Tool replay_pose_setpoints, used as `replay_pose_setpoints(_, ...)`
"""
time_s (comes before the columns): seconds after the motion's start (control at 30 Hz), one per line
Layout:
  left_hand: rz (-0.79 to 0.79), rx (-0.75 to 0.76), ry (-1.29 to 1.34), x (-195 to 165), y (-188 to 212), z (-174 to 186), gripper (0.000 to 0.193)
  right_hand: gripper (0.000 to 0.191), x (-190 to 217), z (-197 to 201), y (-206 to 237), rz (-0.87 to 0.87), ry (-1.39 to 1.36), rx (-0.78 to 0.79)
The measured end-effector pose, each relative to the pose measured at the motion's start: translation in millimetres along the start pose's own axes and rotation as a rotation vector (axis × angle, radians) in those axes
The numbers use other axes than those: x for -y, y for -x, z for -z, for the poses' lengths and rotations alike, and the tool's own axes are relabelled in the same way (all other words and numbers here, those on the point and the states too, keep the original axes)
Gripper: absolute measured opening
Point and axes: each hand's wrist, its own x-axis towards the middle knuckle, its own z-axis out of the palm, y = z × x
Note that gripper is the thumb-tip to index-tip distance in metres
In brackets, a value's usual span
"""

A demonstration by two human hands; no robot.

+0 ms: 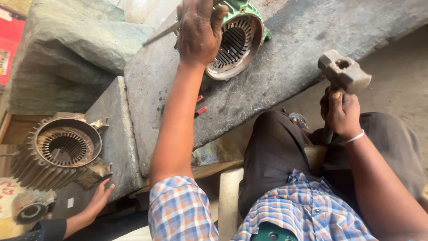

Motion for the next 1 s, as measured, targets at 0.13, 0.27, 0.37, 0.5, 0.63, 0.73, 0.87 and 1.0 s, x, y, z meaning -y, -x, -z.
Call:
replay_pose_setpoints(0.13,-0.006,0.102,-0.085,-57.7,-0.3,32.5,0.042,0.055,5.8,13.6,-3.8,-0.043,-0.174,0.019)
replay_pose_setpoints(0.27,-0.263,0.069,0.400,-179.3,28.5,71.2,0.024,0.066,9.2,18.8,10.6,-0.049,-0.222,-0.070)
replay_pose_setpoints(0.37,-0.375,0.237,0.373,-251.2,51.6,79.2,0.012,0.067,13.8,18.7,35.5,-0.100,-0.257,-0.173)
replay_pose_setpoints(0.5,-0.356,0.178,0.595,-295.8,62.5,56.2,0.023,0.073,23.8,24.6,64.1,-0.088,-0.281,-0.210)
replay_pose_setpoints(0.63,-0.362,0.217,0.590,-316.9,68.4,31.9,0.017,0.064,29.5,33.9,63.3,-0.185,-0.418,-0.365)
replay_pose_setpoints(0.73,-0.413,0.198,0.520,-323.2,71.6,15.3,0.020,0.065,30.1,38.9,57.3,-0.185,-0.410,-0.396)
replay_pose_setpoints(0.87,-0.444,0.145,0.484,-322.3,73.1,-2.4,0.022,0.068,25.0,42.1,56.6,-0.137,-0.332,-0.430)
replay_pose_setpoints(1.0,-0.443,0.173,0.590,-317.1,70.7,-12.9,0.022,0.066,8.1,47.2,57.0,-0.166,-0.312,-0.460)
